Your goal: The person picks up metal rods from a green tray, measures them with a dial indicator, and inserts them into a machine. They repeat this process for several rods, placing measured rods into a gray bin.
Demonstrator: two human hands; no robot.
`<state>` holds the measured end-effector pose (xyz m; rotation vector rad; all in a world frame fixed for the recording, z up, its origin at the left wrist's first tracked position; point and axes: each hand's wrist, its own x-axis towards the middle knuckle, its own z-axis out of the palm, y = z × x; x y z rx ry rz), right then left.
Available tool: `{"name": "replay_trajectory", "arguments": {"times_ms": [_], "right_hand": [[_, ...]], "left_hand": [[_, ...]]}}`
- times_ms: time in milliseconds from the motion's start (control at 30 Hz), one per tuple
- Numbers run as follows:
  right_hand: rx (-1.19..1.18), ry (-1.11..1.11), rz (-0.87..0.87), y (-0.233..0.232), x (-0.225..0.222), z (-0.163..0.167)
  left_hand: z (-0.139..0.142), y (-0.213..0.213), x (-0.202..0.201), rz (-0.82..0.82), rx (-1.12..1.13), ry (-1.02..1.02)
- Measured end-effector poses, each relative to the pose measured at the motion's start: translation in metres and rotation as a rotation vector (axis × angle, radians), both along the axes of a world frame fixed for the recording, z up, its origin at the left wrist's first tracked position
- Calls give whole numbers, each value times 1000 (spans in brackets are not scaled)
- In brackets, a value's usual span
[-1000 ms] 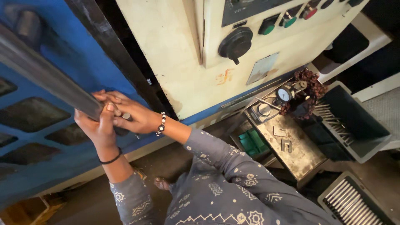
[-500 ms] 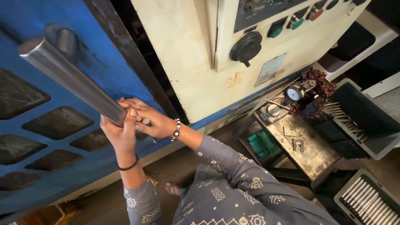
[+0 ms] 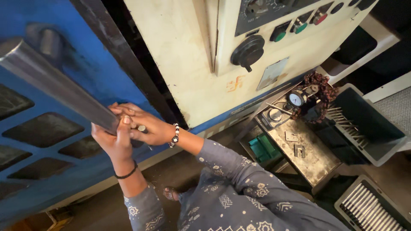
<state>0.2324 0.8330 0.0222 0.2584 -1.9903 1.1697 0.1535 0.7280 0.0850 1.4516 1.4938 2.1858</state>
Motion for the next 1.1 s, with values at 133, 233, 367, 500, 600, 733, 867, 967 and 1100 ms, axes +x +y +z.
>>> {"name": "replay_trajectory", "arguments": {"times_ms": [133, 233, 367, 500, 600, 733, 867, 967, 1100], "right_hand": [[-2, -13, 7, -1, 3, 4], [-29, -24, 16, -2, 3, 7], [-37, 20, 26, -2, 2, 7], [49, 49, -16, -1, -1, 3], [21, 19, 11, 0, 0, 2], [-20, -2, 39, 1, -1, 6], [67, 14, 6, 1, 2, 7], [41, -3, 3, 1, 3, 5], [-2, -18, 30, 1, 2, 6]], "left_hand": [[2, 0, 2, -32, -5, -41], [5, 0, 1, -11, -14, -6], [6, 1, 1, -10, -22, -17], [5, 0, -1, -26, -26, -4], [4, 0, -1, -34, -12, 12], [4, 1, -1, -25, 14, 10], [1, 1, 0, -15, 3, 6], [0, -1, 0, -12, 2, 3], [1, -1, 1, 8, 2, 25]]}}
